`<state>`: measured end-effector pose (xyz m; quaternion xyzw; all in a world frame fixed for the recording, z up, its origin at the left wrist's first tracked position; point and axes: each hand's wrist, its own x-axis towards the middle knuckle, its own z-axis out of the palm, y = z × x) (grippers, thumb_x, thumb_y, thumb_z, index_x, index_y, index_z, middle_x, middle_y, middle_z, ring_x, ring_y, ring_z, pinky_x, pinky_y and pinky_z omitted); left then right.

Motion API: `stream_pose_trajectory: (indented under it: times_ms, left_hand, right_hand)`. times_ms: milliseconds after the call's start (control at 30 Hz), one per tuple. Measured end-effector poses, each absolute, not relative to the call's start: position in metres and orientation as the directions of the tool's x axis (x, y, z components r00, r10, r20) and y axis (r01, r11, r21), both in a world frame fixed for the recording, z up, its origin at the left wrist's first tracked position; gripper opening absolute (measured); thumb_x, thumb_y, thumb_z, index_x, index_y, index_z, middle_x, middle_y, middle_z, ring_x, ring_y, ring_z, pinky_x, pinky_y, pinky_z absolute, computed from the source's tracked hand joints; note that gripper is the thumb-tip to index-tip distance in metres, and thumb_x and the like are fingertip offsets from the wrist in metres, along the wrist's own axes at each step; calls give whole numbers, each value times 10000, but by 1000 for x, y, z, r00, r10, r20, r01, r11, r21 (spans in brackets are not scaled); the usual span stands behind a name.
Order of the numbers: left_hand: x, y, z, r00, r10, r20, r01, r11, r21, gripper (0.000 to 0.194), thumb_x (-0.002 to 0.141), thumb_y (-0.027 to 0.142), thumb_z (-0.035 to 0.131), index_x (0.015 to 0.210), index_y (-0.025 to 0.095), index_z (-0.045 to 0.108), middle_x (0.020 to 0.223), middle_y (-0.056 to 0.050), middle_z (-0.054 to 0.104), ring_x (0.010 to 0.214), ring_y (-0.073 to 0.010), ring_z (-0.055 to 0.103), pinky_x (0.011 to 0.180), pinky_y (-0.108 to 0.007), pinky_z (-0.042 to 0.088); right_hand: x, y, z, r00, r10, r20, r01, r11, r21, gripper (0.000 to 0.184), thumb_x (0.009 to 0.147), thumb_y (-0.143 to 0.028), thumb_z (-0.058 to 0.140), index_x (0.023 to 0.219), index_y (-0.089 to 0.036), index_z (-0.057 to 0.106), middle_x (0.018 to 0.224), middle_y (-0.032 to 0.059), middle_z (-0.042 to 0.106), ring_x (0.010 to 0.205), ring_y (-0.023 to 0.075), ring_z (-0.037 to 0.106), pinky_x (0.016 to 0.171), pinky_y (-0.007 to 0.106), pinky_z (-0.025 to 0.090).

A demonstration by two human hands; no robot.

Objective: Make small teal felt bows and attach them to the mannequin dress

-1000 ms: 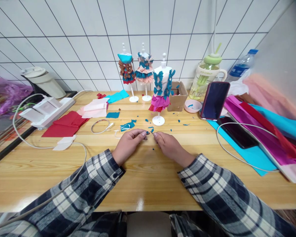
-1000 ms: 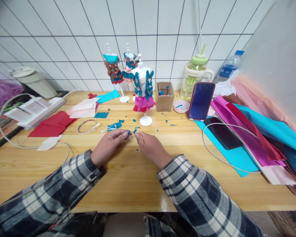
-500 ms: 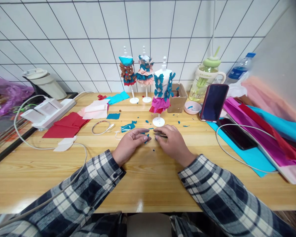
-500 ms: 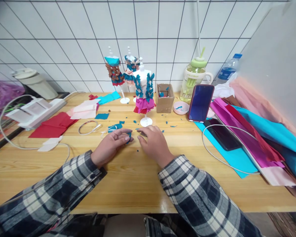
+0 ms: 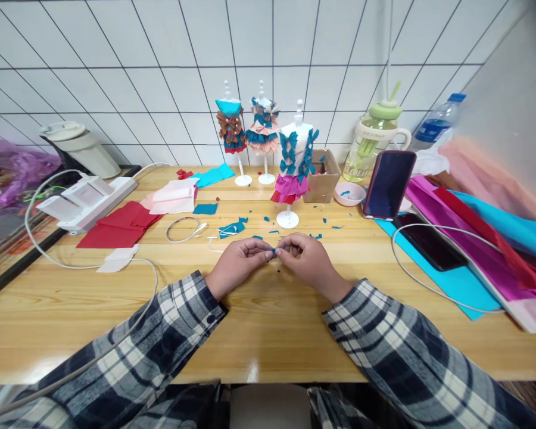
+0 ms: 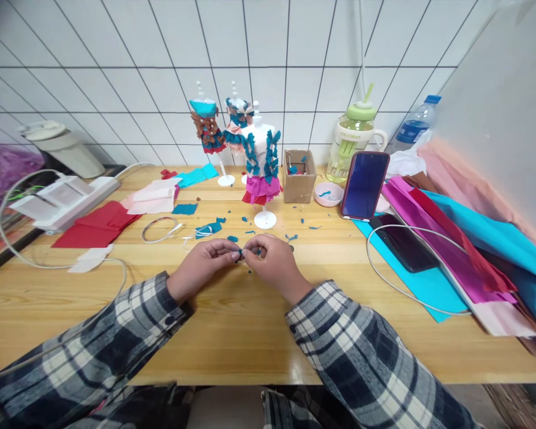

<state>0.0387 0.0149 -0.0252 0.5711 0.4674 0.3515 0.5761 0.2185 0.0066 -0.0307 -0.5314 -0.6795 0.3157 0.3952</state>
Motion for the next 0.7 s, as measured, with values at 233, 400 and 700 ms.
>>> stream_pose_trajectory:
  times_ms: [233, 400, 700]
  left_hand:
    - [36, 17, -31, 337, 925, -176, -29, 197, 980, 262, 714, 345, 753, 869, 160, 650, 839, -19, 704, 784, -143, 628, 781, -276, 448]
    - [37, 15, -26, 376, 910, -176, 13, 185, 983, 239, 736, 357, 726, 828, 153, 641, 774, -7, 667, 720, -132, 600, 726, -266, 441]
    - [40, 13, -22, 351, 920, -174, 54, 166, 985, 256, 710, 377, 741, 813, 165, 641, 770, -4, 670, 737, -146, 618, 751, -278, 451]
  right_hand:
    - [220, 5, -28, -168, 955, 242, 503, 295, -813, 88, 814, -262, 563, 802, -194, 617, 735, -5, 610, 651, 128, 502, 641, 258, 385]
    - [219, 3, -27, -249, 938, 240, 505, 337, -794, 102, 861, -256, 466, 816, -202, 540, 762, -5, 578, 720, 148, 511, 669, 265, 380]
    - [229, 10, -29, -112, 970, 215, 568, 240, -787, 279, 916, -379, 408, 764, -206, 567, 668, -10, 532, 615, 142, 471, 595, 267, 352]
